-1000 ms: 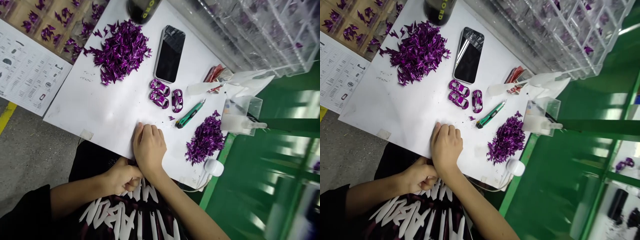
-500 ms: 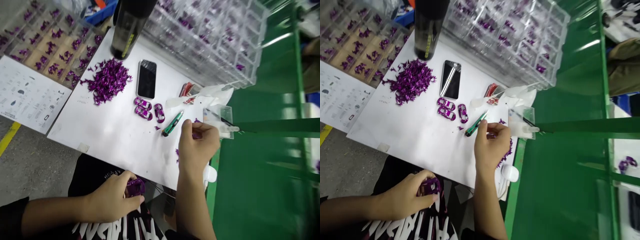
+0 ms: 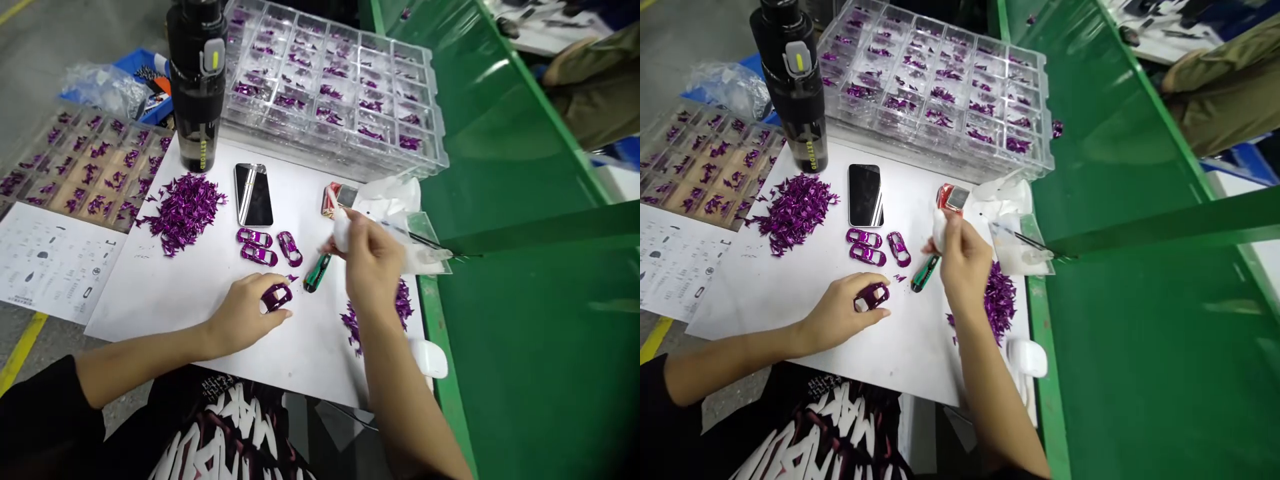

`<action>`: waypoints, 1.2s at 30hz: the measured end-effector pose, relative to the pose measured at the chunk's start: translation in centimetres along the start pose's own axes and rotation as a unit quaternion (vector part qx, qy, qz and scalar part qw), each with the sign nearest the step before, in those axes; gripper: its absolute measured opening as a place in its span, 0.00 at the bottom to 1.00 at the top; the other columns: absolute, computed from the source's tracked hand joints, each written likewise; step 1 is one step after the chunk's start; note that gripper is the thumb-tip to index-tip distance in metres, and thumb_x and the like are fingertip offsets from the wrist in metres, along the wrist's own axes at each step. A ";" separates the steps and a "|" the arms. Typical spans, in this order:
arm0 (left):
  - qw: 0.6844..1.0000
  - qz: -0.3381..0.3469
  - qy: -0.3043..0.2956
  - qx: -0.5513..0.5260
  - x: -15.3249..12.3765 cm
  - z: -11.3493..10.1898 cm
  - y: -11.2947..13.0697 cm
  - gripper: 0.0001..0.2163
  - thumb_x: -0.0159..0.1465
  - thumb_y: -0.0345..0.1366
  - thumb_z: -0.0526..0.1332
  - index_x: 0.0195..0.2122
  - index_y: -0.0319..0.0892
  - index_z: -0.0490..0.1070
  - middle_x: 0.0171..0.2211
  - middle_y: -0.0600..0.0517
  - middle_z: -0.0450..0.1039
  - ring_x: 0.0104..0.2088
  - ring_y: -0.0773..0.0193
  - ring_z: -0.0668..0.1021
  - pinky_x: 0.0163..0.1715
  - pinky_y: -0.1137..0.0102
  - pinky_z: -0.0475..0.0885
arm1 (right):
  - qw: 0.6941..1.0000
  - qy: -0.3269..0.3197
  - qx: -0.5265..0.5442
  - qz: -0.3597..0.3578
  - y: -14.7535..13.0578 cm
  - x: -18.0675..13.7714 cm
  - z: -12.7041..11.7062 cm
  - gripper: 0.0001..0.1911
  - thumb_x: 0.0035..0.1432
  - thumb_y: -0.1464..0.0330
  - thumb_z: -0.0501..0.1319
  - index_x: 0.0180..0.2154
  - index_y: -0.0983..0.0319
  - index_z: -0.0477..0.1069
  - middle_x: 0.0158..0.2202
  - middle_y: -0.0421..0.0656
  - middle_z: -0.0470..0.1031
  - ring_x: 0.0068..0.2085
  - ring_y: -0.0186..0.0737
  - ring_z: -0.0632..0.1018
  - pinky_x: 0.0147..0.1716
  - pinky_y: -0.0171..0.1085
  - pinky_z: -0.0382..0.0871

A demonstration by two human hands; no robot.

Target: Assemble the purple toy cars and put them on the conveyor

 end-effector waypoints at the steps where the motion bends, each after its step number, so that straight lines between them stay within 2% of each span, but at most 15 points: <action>1: 0.999 -0.009 -0.018 -0.041 0.3 0.0 -0.4 0.17 0.60 0.35 0.69 0.50 0.43 0.75 0.39 0.50 0.75 0.39 0.61 0.77 0.39 0.68 0.76 | 0.999 0.021 0.046 0.010 -0.8 -0.7 -0.8 0.23 0.62 0.47 0.59 0.34 0.60 0.75 0.19 0.36 0.65 0.20 0.36 0.68 0.22 0.39 0.66; 3: 0.984 -0.026 -0.073 -0.157 0.9 0.0 -1.0 0.22 0.61 0.39 0.68 0.56 0.41 0.71 0.40 0.49 0.75 0.39 0.60 0.79 0.37 0.67 0.77 | 0.989 0.091 0.120 0.007 -2.5 -2.4 -2.2 0.19 0.59 0.51 0.64 0.28 0.58 0.73 0.16 0.33 0.58 0.16 0.33 0.60 0.16 0.37 0.55; 4: 0.970 -0.034 -0.099 -0.218 1.2 0.1 -1.3 0.26 0.62 0.40 0.68 0.60 0.42 0.68 0.41 0.48 0.75 0.39 0.59 0.80 0.35 0.66 0.78 | 0.980 0.137 0.142 -0.008 -3.3 -3.2 -2.8 0.17 0.57 0.53 0.67 0.26 0.57 0.71 0.16 0.34 0.58 0.16 0.33 0.59 0.15 0.37 0.53; 6: 0.943 -0.044 -0.121 -0.306 1.8 0.0 -1.8 0.30 0.62 0.41 0.68 0.64 0.45 0.62 0.43 0.47 0.73 0.40 0.57 0.81 0.30 0.66 0.79 | 0.965 0.193 0.168 -0.063 -4.4 -4.9 -3.3 0.16 0.53 0.57 0.71 0.25 0.56 0.68 0.19 0.35 0.60 0.19 0.34 0.62 0.17 0.38 0.57; 8: 0.931 -0.049 -0.104 -0.347 2.2 -0.1 -2.3 0.29 0.62 0.42 0.69 0.62 0.47 0.64 0.43 0.49 0.72 0.38 0.60 0.81 0.27 0.69 0.77 | 0.957 0.173 0.180 -0.147 -5.0 -6.2 -2.9 0.17 0.54 0.60 0.71 0.27 0.55 0.64 0.21 0.34 0.59 0.20 0.34 0.63 0.20 0.39 0.61; 10: 0.926 -0.048 -0.079 -0.366 2.4 -0.1 -2.6 0.26 0.59 0.40 0.72 0.57 0.46 0.68 0.42 0.50 0.71 0.35 0.66 0.78 0.26 0.73 0.73 | 0.950 0.112 0.172 -0.235 -5.1 -7.4 -2.2 0.18 0.58 0.65 0.68 0.27 0.56 0.59 0.20 0.32 0.55 0.20 0.32 0.60 0.20 0.38 0.59; 13: 0.918 -0.049 -0.069 -0.388 2.6 -0.1 -2.7 0.28 0.54 0.36 0.76 0.54 0.46 0.69 0.42 0.52 0.70 0.32 0.72 0.73 0.26 0.74 0.68 | 0.946 0.052 0.122 -0.295 -4.4 -8.9 -1.5 0.19 0.61 0.73 0.64 0.25 0.57 0.55 0.20 0.33 0.56 0.20 0.30 0.59 0.20 0.36 0.55; 17: 0.908 -0.078 -0.075 -0.405 2.6 -0.2 -2.4 0.30 0.53 0.36 0.77 0.54 0.46 0.67 0.41 0.52 0.68 0.32 0.71 0.72 0.26 0.74 0.67 | 0.954 -0.009 0.107 -0.281 -3.6 -10.1 -1.2 0.18 0.59 0.79 0.61 0.25 0.58 0.56 0.22 0.33 0.55 0.20 0.29 0.59 0.19 0.36 0.53; 20: 0.904 -0.095 -0.072 -0.411 2.7 -0.4 -2.1 0.29 0.53 0.36 0.78 0.54 0.47 0.67 0.40 0.53 0.68 0.33 0.70 0.72 0.27 0.74 0.67 | 0.955 -0.055 0.088 -0.277 -3.8 -10.3 -1.2 0.18 0.58 0.81 0.60 0.26 0.58 0.56 0.22 0.33 0.55 0.20 0.29 0.60 0.19 0.35 0.56; 27: 0.898 -0.098 -0.064 -0.423 2.8 -0.3 -2.2 0.27 0.54 0.33 0.77 0.53 0.47 0.69 0.39 0.55 0.69 0.30 0.73 0.71 0.27 0.74 0.68 | 0.965 -0.078 0.022 -0.249 -3.7 -10.0 -1.5 0.17 0.61 0.79 0.59 0.25 0.58 0.57 0.21 0.35 0.58 0.20 0.31 0.66 0.19 0.35 0.63; 32: 0.900 -0.096 -0.065 -0.419 2.8 -0.3 -2.4 0.26 0.56 0.34 0.76 0.54 0.47 0.69 0.38 0.55 0.70 0.28 0.74 0.71 0.27 0.73 0.69 | 0.969 -0.046 -0.010 -0.242 -2.9 -10.2 -1.6 0.18 0.63 0.74 0.61 0.25 0.57 0.56 0.20 0.35 0.60 0.19 0.31 0.65 0.21 0.36 0.67; 36: 0.900 -0.094 -0.069 -0.421 2.8 -0.3 -2.5 0.26 0.57 0.35 0.75 0.54 0.48 0.69 0.39 0.55 0.70 0.29 0.73 0.71 0.27 0.74 0.69 | 0.978 -0.031 -0.030 -0.203 -2.1 -10.5 -1.7 0.18 0.66 0.68 0.60 0.24 0.57 0.57 0.19 0.36 0.63 0.21 0.33 0.68 0.23 0.38 0.70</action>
Point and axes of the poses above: each hand's wrist, its own x-axis towards the middle knuckle, its own z-axis out of the palm, y = z × x, the point moved 3 cm from there along x, towards the middle knuckle
